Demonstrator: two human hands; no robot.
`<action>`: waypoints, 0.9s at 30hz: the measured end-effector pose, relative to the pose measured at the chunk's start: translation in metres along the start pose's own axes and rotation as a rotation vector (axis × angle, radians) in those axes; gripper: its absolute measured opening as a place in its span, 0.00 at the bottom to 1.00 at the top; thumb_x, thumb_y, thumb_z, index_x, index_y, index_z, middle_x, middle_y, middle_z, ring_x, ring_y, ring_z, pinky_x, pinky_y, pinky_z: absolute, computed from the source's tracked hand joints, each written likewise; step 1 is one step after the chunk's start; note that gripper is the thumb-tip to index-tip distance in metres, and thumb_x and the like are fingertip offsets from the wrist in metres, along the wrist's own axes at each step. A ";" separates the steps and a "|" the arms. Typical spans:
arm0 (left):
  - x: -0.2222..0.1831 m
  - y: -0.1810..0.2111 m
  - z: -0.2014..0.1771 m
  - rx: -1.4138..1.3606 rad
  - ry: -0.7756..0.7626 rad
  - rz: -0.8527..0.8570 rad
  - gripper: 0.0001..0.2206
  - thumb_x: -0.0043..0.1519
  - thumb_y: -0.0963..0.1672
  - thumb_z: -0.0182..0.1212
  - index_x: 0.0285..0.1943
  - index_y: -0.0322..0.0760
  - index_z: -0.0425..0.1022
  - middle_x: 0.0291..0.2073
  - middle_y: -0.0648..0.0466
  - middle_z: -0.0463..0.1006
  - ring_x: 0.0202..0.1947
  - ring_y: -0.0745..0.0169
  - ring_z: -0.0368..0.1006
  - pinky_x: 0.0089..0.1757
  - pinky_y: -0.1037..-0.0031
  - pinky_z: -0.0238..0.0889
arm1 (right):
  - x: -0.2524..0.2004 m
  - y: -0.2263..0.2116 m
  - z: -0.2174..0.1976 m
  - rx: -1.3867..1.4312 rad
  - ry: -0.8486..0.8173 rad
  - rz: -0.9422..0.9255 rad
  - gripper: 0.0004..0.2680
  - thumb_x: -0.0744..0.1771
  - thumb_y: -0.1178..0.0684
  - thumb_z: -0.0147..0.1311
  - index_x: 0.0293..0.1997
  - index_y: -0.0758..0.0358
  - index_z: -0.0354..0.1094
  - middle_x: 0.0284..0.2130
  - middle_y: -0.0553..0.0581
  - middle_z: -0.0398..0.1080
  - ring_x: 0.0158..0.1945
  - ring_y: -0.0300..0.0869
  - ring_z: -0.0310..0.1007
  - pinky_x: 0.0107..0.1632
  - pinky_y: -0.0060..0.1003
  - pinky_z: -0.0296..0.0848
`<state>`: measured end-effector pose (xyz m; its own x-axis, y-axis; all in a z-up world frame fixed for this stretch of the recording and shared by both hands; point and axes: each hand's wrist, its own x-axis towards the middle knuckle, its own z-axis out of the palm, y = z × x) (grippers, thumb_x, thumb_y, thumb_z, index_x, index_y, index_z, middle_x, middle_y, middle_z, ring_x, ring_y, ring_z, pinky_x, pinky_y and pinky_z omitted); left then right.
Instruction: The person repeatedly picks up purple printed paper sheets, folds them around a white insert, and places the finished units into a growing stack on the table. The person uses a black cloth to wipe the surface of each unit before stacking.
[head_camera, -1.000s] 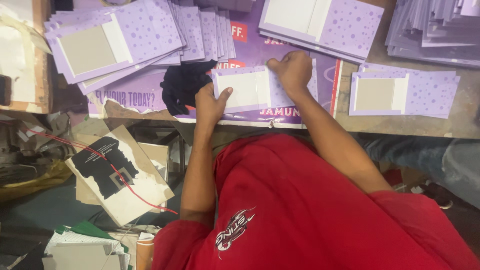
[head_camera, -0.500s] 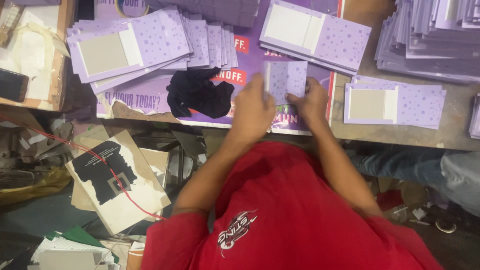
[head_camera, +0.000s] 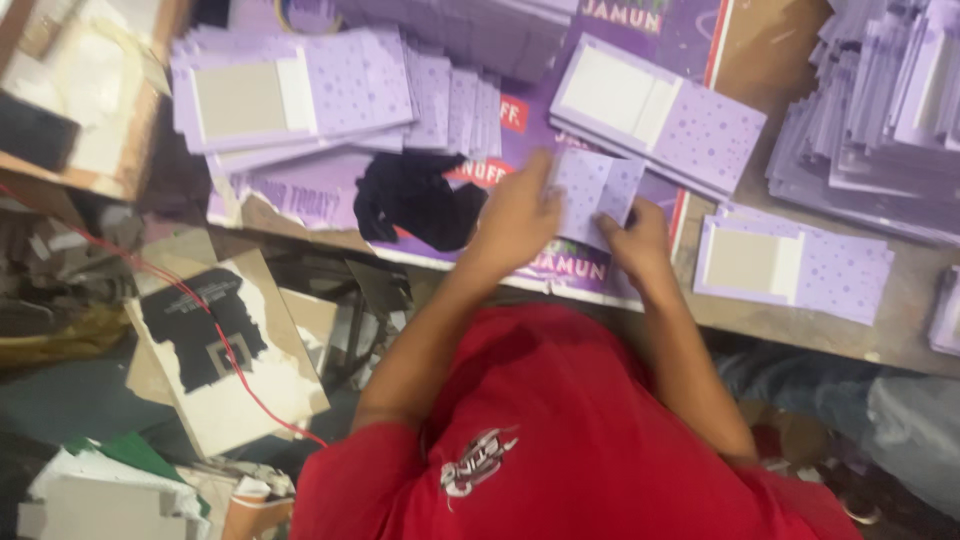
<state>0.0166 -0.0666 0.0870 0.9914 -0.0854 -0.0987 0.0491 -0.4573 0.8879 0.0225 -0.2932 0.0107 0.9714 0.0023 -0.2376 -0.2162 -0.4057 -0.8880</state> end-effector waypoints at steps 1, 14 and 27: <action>-0.001 -0.014 -0.023 0.025 0.029 -0.033 0.17 0.62 0.42 0.59 0.58 0.25 0.68 0.40 0.33 0.80 0.44 0.32 0.79 0.44 0.54 0.70 | -0.004 -0.018 -0.003 0.113 -0.052 0.025 0.10 0.65 0.59 0.59 0.49 0.74 0.74 0.41 0.61 0.79 0.42 0.40 0.78 0.46 0.35 0.77; -0.041 -0.162 -0.281 -0.404 0.802 -0.009 0.16 0.63 0.33 0.61 0.60 0.22 0.69 0.49 0.42 0.82 0.49 0.62 0.80 0.50 0.75 0.72 | 0.094 -0.161 0.147 0.216 -0.478 -0.164 0.11 0.65 0.58 0.65 0.48 0.73 0.71 0.31 0.56 0.74 0.29 0.36 0.72 0.30 0.32 0.70; 0.000 -0.260 -0.297 0.280 0.853 -0.309 0.22 0.58 0.42 0.72 0.59 0.23 0.73 0.51 0.34 0.76 0.51 0.42 0.75 0.52 0.61 0.67 | 0.140 -0.131 0.244 -0.240 -0.085 -0.465 0.18 0.59 0.53 0.72 0.48 0.73 0.71 0.37 0.69 0.73 0.42 0.56 0.74 0.48 0.47 0.73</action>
<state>0.0394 0.3149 -0.0106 0.6987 0.6998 0.1484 0.4033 -0.5568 0.7262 0.1628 -0.0168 -0.0021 0.9457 0.3021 0.1200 0.2740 -0.5421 -0.7944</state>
